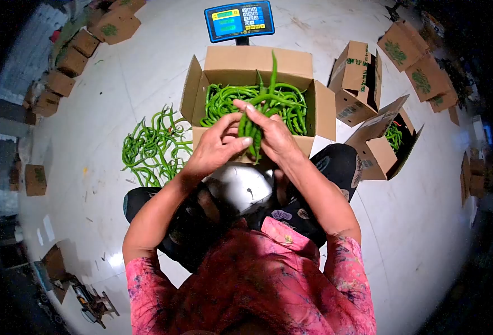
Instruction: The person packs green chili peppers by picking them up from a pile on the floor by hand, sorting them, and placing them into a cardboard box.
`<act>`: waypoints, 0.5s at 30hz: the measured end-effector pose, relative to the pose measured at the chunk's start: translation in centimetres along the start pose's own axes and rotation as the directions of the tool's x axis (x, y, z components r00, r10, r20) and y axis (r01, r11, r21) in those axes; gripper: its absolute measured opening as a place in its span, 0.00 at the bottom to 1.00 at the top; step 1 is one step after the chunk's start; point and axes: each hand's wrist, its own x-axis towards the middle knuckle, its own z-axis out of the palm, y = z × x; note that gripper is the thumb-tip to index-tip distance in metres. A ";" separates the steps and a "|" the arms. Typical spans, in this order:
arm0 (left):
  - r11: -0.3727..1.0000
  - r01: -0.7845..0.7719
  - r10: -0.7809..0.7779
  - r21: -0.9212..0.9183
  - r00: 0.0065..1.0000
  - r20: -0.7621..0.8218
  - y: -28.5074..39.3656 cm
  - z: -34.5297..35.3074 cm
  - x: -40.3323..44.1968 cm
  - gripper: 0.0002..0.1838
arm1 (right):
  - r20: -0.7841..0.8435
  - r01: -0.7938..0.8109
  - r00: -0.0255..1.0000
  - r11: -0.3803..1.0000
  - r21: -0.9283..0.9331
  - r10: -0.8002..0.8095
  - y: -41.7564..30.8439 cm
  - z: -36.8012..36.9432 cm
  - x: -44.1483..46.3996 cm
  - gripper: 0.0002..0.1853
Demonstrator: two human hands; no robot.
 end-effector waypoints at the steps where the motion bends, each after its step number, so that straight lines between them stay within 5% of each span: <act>1: 0.994 -0.019 0.025 0.110 0.998 -0.054 -0.4 0.4 0.0 0.29 | -0.033 0.007 0.999 0.998 -0.057 -0.009 0.4 0.2 0.1 0.24; 3: 0.944 -0.018 0.075 0.329 0.984 -0.160 -1.1 1.3 0.0 0.36 | -0.068 0.037 0.997 0.992 -0.124 -0.045 1.4 0.6 0.4 0.26; 5: 0.933 -0.065 0.157 0.354 0.959 -0.237 -1.8 1.7 0.3 0.35 | -0.032 0.060 0.997 0.989 -0.135 -0.065 2.1 0.7 0.4 0.27; 8: 0.943 -0.048 0.155 0.331 0.939 -0.307 -1.6 1.7 0.7 0.29 | -0.044 -0.087 0.996 0.976 -0.197 0.080 2.1 0.5 0.4 0.31; 11: 0.950 0.001 0.115 0.314 0.929 -0.351 -0.8 1.2 1.2 0.17 | -0.099 0.027 0.993 0.962 -0.270 -0.056 1.9 2.0 -0.6 0.29; 14: 0.974 0.225 -0.199 0.029 0.911 -0.362 -0.3 0.1 2.2 0.13 | 0.071 -0.031 0.996 0.971 -0.236 0.050 2.1 -0.2 0.2 0.27; 15: 0.981 0.179 -0.139 0.077 0.920 -0.366 -0.2 -0.4 2.4 0.11 | 0.033 -0.022 0.999 0.962 -0.273 0.032 2.3 -0.6 0.0 0.26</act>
